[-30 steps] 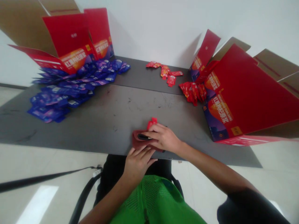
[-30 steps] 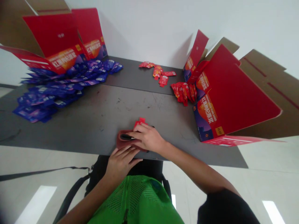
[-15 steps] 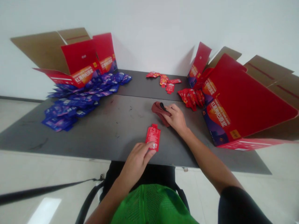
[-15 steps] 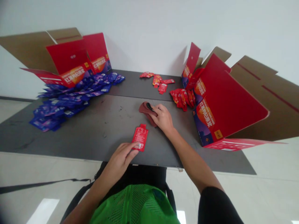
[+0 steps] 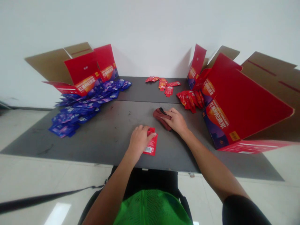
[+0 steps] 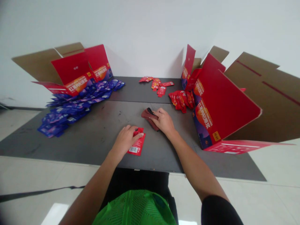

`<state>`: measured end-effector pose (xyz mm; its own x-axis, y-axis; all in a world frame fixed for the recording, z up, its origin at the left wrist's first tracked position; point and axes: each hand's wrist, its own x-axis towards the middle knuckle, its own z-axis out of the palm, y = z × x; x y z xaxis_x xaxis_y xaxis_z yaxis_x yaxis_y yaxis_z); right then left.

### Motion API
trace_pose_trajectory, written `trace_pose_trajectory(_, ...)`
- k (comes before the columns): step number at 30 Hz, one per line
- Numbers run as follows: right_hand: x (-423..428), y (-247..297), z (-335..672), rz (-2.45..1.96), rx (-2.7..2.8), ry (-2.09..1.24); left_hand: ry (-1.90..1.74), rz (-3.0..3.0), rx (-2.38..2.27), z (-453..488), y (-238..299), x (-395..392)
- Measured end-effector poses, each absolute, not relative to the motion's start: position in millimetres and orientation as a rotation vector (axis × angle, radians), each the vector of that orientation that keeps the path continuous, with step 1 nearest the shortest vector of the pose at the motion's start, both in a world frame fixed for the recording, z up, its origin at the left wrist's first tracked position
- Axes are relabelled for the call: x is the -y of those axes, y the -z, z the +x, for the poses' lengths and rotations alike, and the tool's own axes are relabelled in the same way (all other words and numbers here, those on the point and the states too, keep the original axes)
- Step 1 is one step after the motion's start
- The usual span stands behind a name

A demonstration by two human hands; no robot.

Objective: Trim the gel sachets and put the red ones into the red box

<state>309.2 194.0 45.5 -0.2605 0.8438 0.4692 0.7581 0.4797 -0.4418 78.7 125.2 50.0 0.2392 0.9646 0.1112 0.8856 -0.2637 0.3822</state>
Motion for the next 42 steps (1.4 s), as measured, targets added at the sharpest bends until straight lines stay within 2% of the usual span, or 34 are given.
trace_pose_trajectory(7,-192,-50,308,-1.317,2.107,-0.207,-0.702,1.970,-1.460,79,-61,-136)
trace_pose_trajectory(13,-194,-48,310,-1.287,2.110,-0.218,-1.046,1.908,-1.172,79,-95,-105)
trace_pose_trajectory(20,-201,-39,313,-1.297,2.098,-0.195,-0.891,2.278,-1.031,46,-77,-63)
trace_pose_trajectory(28,-202,-35,314,-1.250,2.093,-0.207,-0.572,2.453,-1.163,18,-41,-19)
trace_pose_trajectory(36,-199,-40,312,-1.284,2.147,-0.207,-0.641,2.574,-1.445,31,-33,4)
trace_pose_trajectory(42,-200,-38,314,-1.285,2.134,-0.175,-0.612,2.616,-1.468,30,-25,9)
